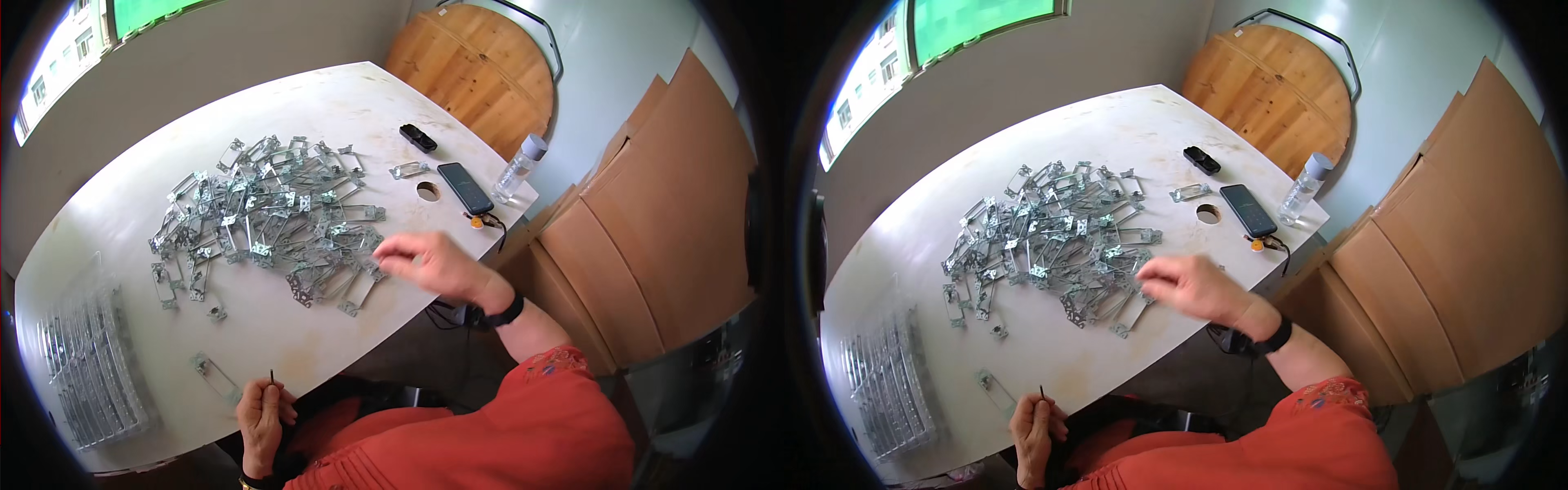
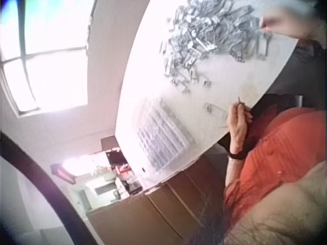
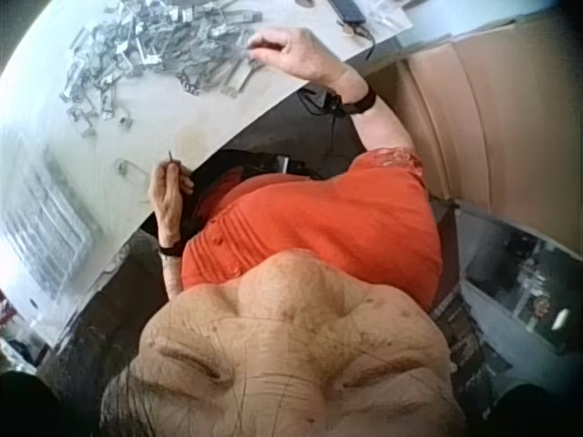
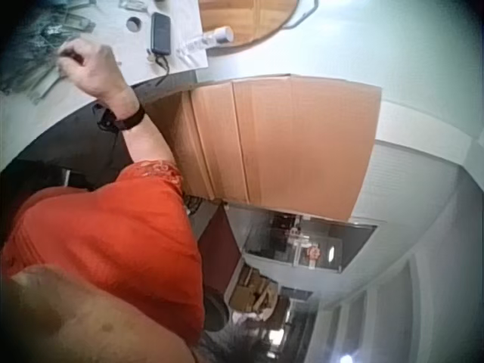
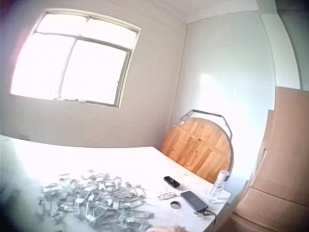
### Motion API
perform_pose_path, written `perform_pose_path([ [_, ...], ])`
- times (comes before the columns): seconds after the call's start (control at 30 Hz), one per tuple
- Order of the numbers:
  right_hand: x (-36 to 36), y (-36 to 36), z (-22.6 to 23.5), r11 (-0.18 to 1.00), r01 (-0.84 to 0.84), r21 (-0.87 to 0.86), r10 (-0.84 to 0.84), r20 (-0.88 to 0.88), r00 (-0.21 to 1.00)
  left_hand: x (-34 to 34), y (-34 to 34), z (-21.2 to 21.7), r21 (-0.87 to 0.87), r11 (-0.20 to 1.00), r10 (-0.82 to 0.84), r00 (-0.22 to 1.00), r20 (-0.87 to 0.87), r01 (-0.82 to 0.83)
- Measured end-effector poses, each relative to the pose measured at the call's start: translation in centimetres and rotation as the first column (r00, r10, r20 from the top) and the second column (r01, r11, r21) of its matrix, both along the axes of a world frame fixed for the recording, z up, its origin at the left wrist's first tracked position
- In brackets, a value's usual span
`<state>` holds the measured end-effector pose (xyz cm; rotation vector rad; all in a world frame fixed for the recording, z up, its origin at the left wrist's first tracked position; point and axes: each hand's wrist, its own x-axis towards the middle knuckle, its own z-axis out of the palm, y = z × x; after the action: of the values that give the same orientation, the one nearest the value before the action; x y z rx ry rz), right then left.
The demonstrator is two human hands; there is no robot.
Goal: The person sits at a white table and repeatedly picks up small metal brackets and thin metal rods from a pile. They insert the rods into the brackets and place the assembled units into a clear plastic organizer tray. The process is repetitive, involving picking, inserting, and placing items one by one.
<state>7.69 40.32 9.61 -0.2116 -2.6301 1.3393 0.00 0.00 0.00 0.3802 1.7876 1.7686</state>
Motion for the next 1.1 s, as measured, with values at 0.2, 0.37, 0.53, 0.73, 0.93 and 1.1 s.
perform_pose_path([
  [0.2,-0.8,-11.9,-2.7,0.910,-0.411,-0.044,0.412,0.012,0.911,0.8,-1.1,0.9,-0.036,0.998,-0.060,0.995,-0.082,0.057],
  [0.37,-2.7,-17.2,-4.2,0.800,-0.577,-0.165,0.578,-0.044,0.815,1.5,-3.1,2.2,-0.057,0.998,-0.047,0.992,-0.116,0.041],
  [0.53,-4.0,-20.2,-4.0,0.755,-0.622,-0.207,0.614,-0.106,0.782,2.8,-4.7,2.5,-0.029,0.999,0.016,0.999,-0.037,-0.017],
  [0.73,-3.6,-21.1,-4.2,0.751,-0.611,-0.252,0.614,-0.073,0.786,2.6,-5.4,3.6,-0.060,0.996,-0.077,0.990,-0.121,0.070],
  [0.93,-4.2,-21.6,-4.2,0.773,-0.491,-0.402,0.490,-0.116,0.864,2.1,-5.2,1.9,-0.034,0.982,0.162,0.913,-0.373,-0.188],
  [1.1,-5.2,-20.6,-5.1,0.851,-0.333,-0.405,0.353,-0.025,0.935,0.5,-4.7,1.5,-0.030,0.831,0.363,0.582,-0.728,-0.555],
])
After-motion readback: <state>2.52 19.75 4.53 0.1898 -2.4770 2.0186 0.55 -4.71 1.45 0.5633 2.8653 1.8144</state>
